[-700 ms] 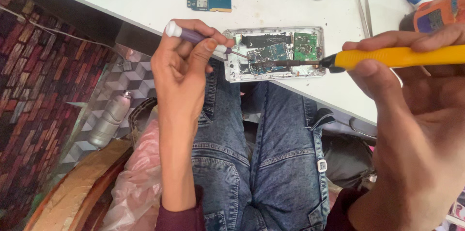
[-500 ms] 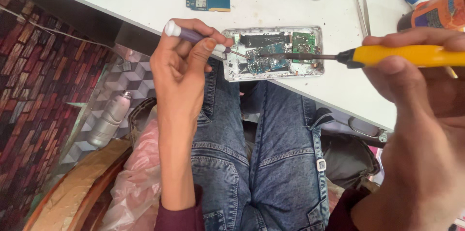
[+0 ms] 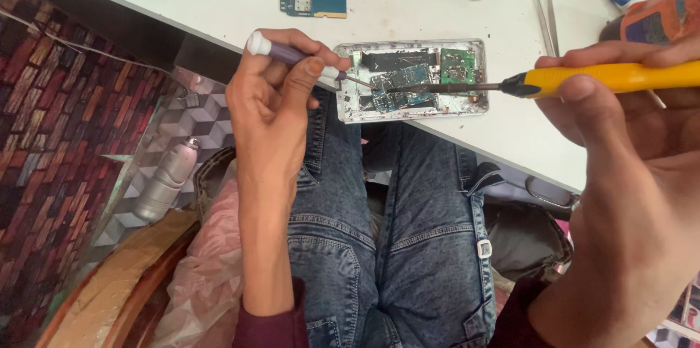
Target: The person uses a soldering iron and a small tool to work on a circuit board placed on their lap. They repeatedly apply heat and manipulate components on the board throughout the clip.
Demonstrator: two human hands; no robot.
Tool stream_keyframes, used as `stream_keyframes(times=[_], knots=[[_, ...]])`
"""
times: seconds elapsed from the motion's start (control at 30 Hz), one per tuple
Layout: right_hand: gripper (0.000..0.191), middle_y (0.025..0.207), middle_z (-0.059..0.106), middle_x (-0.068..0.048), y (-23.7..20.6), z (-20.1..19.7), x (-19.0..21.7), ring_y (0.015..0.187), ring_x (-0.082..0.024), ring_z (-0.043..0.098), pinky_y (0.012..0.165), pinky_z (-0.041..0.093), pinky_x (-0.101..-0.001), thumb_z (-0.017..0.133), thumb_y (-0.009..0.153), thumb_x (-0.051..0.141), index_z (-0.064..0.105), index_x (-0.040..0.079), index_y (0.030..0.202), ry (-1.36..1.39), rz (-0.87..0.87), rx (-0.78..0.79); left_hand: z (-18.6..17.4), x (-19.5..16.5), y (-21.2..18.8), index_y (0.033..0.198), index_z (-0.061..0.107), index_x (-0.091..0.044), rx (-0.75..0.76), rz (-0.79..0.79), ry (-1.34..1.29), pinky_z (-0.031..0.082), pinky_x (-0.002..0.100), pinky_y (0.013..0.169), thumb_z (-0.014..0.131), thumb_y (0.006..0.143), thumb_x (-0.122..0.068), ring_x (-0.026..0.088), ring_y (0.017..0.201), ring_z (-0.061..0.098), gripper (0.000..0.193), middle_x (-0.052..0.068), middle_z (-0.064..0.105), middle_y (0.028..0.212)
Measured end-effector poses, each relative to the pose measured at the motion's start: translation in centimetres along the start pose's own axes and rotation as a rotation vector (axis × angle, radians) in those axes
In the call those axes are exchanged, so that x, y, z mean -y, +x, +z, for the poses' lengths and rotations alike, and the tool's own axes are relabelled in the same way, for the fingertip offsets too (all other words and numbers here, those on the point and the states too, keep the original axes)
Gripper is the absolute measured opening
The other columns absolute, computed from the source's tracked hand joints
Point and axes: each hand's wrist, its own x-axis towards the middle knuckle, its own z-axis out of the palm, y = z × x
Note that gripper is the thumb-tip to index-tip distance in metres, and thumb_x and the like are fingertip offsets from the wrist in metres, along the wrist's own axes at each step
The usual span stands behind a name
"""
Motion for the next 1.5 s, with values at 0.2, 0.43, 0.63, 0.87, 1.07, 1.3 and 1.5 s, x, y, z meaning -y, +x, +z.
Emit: stream_keyframes(times=[0.2,0.43,0.63,0.87,1.07,1.3,1.5], knots=[[0.027,0.121,0.065,-0.016,0.0,-0.3,0.0,0.118,-0.026,0.071,0.109,0.070,-0.0355,0.062,0.117,-0.014,0.047,0.005,0.131,0.021,0.000,0.033,0.0,-0.1,0.0,0.112,0.062,-0.007,0.005,-0.011,-0.040,0.047,0.022,0.070,0.063,0.106,-0.008,0.013,0.101,0.077,0.006,0.003,0.077,0.099],[0.022,0.123,0.068,-0.017,0.3,-0.2,0.0,0.117,-0.026,0.073,0.107,0.066,-0.0358,0.063,0.116,-0.011,0.053,0.002,0.130,-0.075,0.002,0.030,-0.1,0.1,0.0,0.113,0.062,-0.006,0.013,0.003,-0.046,0.048,0.022,0.070,0.064,0.106,-0.008,0.013,0.101,0.077,0.007,0.004,0.077,0.100],[0.025,0.124,0.068,-0.014,0.3,-0.3,0.2,0.117,-0.024,0.075,0.103,0.070,-0.0355,0.059,0.111,-0.006,0.046,0.003,0.131,-0.097,0.018,-0.006,-0.2,0.4,0.0,0.113,0.062,-0.006,0.019,0.002,-0.060,0.047,0.022,0.070,0.064,0.106,-0.009,0.012,0.100,0.076,0.007,0.004,0.077,0.101],[0.017,0.123,0.066,-0.012,1.2,-0.8,0.3,0.119,-0.024,0.073,0.105,0.067,-0.0358,0.053,0.113,-0.004,0.053,0.001,0.129,-0.103,0.085,0.009,-0.2,0.3,-0.1,0.114,0.061,-0.007,0.020,-0.002,-0.073,0.047,0.022,0.071,0.064,0.107,-0.010,0.012,0.101,0.076,0.008,0.004,0.077,0.101],[0.022,0.126,0.065,-0.010,1.2,-0.8,0.4,0.123,-0.025,0.072,0.106,0.067,-0.0375,0.053,0.112,-0.004,0.048,0.004,0.132,-0.083,0.054,0.055,-0.2,0.2,-0.1,0.114,0.061,-0.007,0.008,-0.007,-0.051,0.047,0.023,0.072,0.064,0.107,-0.009,0.012,0.101,0.076,0.008,0.004,0.077,0.101],[0.018,0.125,0.064,-0.012,0.9,-1.3,0.1,0.126,-0.025,0.074,0.109,0.064,-0.0374,0.050,0.118,-0.005,0.050,0.004,0.134,-0.220,0.020,0.109,-0.2,0.2,0.0,0.113,0.062,-0.007,0.002,-0.008,-0.039,0.047,0.023,0.071,0.063,0.106,-0.008,0.012,0.100,0.077,0.007,0.004,0.077,0.101],[0.023,0.127,0.065,-0.012,0.5,-1.7,0.0,0.125,-0.025,0.072,0.109,0.067,-0.0357,0.052,0.116,-0.006,0.044,0.007,0.134,-0.188,0.030,0.108,-0.2,0.1,-0.1,0.114,0.062,-0.007,0.005,-0.001,-0.054,0.047,0.023,0.071,0.064,0.107,-0.008,0.013,0.100,0.077,0.007,0.004,0.077,0.102]])
